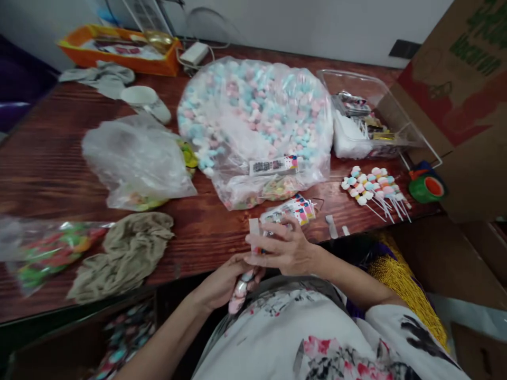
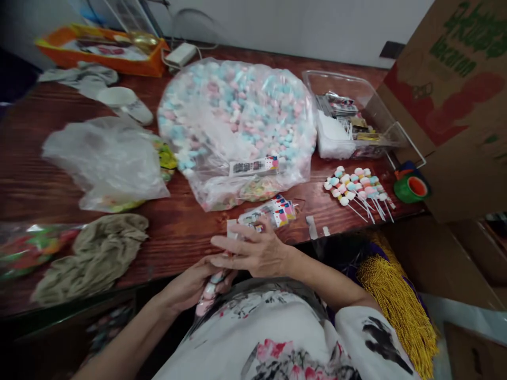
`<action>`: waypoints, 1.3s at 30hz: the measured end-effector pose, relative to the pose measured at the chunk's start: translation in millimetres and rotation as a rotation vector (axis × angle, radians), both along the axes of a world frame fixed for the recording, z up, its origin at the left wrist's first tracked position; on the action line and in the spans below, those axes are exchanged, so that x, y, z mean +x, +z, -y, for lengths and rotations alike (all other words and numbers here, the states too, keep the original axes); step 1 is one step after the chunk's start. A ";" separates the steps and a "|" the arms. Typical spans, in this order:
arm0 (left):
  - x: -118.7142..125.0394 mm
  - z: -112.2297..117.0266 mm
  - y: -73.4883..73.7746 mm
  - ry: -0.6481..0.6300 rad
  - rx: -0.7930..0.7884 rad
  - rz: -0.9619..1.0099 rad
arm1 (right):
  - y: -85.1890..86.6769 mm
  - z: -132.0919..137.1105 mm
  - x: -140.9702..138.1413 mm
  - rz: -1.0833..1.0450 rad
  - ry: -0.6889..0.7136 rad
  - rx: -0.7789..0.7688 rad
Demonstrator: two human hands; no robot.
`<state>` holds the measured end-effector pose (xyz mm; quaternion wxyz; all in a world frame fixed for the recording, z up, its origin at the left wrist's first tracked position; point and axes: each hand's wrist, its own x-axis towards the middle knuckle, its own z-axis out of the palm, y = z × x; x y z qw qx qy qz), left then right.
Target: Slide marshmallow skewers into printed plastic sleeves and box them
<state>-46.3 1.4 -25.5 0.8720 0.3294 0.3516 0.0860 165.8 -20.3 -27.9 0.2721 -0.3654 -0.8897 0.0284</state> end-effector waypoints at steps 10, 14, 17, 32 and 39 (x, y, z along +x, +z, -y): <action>30.5 -1.8 10.3 -0.423 1.168 -0.318 | -2.6 16.5 20.8 0.113 -0.068 -0.292; 39.5 -3.9 7.6 -0.280 1.745 -0.364 | 4.1 11.0 41.2 -0.174 -0.173 -0.614; 44.1 -13.0 11.8 -0.167 1.622 -0.345 | 4.5 1.3 77.0 -0.365 -0.450 -0.516; 62.6 -18.0 15.7 0.235 0.095 -0.117 | -5.3 -21.0 101.6 -0.254 -0.672 -0.161; 63.7 -21.2 28.4 0.314 0.045 0.047 | -3.8 -10.0 11.6 -0.926 -0.342 -0.142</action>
